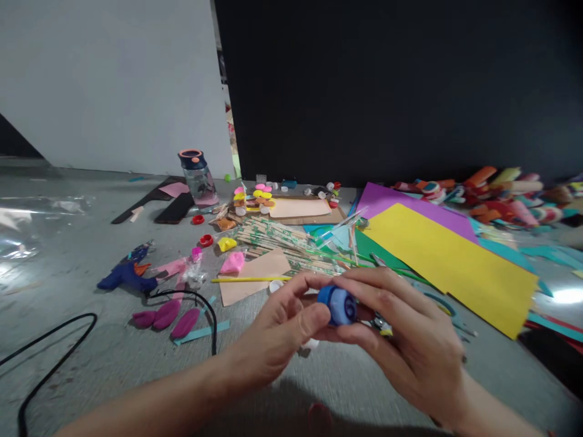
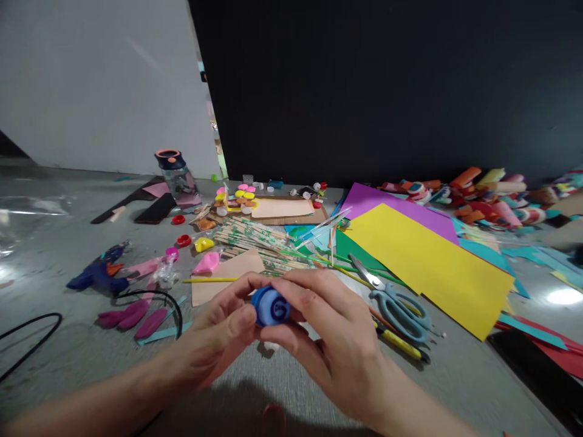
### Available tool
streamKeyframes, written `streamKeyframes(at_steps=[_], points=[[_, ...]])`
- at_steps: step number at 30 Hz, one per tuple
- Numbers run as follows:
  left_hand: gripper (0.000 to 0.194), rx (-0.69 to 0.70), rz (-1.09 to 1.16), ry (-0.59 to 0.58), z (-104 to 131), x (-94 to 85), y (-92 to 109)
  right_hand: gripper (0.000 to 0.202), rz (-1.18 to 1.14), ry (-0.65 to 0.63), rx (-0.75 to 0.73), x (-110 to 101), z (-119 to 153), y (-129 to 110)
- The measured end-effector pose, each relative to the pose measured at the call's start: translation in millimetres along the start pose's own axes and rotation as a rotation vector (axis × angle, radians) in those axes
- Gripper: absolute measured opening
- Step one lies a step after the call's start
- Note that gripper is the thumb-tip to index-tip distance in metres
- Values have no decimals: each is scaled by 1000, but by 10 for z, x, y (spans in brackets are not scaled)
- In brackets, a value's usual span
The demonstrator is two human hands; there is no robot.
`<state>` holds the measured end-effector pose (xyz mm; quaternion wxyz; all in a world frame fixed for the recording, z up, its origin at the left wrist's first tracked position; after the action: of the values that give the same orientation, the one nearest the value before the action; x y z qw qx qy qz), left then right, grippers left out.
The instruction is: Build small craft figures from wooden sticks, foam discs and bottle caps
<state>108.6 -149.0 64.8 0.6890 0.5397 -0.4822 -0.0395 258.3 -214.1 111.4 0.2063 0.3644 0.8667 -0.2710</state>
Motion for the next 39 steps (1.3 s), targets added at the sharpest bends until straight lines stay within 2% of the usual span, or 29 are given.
streamKeyframes(at_steps=[3, 8, 11, 13, 16, 17, 19, 22, 25, 28, 32, 36, 39], points=[[29, -23, 48, 12, -52, -26, -24, 32, -23, -28, 32, 72, -27, 74], [29, -80, 76, 155, -167, -132, -120, 27, 23, -118, 83, 290, -39, 206], [34, -123, 17, 209, -224, -228, -180, 21, 28, -173, 131, 377, -43, 310], [39, -117, -85, 256, -276, -335, -187, 21, 62, -201, 190, 379, -78, 465], [42, -27, -309, 364, -380, -575, -149, 24, 295, -306, 348, 319, -177, 917], [42, 18, -381, 408, -414, -670, -132, 23, 414, -380, 406, 297, -210, 1120], [39, 121, -519, 492, -467, -857, -106, 21, 522, -396, 469, 238, -288, 1537], [34, 258, -674, 514, -506, -1061, -118, 20, 625, -439, 553, 198, -333, 2133], [29, 304, -749, 497, -506, -1153, -177, 25, 678, -490, 591, 206, -338, 2556], [26, 309, -757, 492, -500, -1166, -221, 26, 723, -490, 606, 269, -437, 2809], [27, 297, -767, 497, -511, -1182, -227, 28, 747, -474, 561, 561, -785, 3031], [29, 283, -796, 483, -514, -1216, -231, 33, 750, -461, 480, 1024, -1198, 3226], [29, 267, -790, 473, -506, -1224, -259, 35, 735, -483, 429, 1342, -1405, 3363]])
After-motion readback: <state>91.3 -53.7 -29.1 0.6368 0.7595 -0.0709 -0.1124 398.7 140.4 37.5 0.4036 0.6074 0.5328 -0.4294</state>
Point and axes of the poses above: each hand's wrist, its own z-axis away from the middle knuckle, its own x-axis out of the palm, y = z × x, the point moved 3 cm from there along -z, towards the middle knuckle, and after that the axes turned 8 degrees about y, right-handed, at the moved point
